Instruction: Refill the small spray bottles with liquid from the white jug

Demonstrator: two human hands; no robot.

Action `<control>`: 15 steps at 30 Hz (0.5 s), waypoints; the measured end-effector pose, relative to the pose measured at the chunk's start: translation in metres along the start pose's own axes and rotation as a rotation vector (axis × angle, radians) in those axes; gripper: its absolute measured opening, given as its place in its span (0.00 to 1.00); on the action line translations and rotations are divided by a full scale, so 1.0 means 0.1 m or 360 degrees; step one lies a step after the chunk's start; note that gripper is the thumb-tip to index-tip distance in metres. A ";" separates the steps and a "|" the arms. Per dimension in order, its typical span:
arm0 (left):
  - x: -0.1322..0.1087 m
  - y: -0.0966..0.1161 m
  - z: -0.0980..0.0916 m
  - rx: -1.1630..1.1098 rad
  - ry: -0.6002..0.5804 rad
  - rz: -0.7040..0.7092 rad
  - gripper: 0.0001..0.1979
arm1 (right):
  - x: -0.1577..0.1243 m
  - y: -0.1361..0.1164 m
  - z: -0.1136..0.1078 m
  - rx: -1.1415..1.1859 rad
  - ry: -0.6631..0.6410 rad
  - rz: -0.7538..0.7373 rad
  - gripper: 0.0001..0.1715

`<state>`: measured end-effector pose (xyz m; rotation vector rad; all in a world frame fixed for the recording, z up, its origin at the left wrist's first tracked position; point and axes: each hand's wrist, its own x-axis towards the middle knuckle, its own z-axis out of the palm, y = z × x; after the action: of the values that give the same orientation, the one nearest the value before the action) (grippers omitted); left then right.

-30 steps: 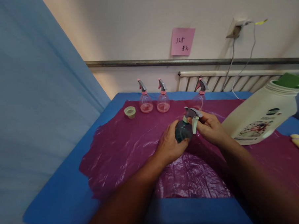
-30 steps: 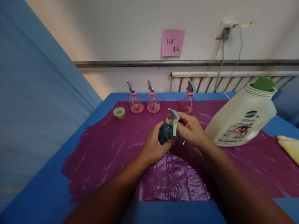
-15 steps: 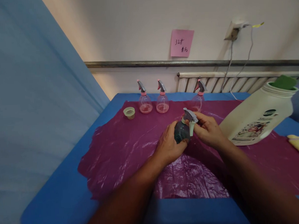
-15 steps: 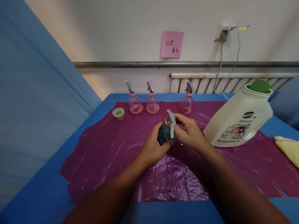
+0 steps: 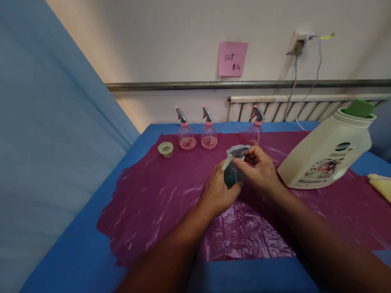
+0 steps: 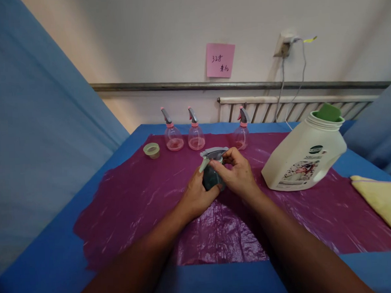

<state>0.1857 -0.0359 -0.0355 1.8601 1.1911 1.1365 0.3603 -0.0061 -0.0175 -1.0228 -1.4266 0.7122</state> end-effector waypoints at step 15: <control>-0.01 -0.08 -0.03 -0.0099 -0.0096 0.0160 0.37 | 0.00 0.06 0.11 0.0159 0.0086 0.0113 0.28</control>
<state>0.1797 -0.0340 -0.0415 1.9112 1.0277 1.1498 0.3502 -0.0019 -0.0247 -1.0112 -1.3002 0.7940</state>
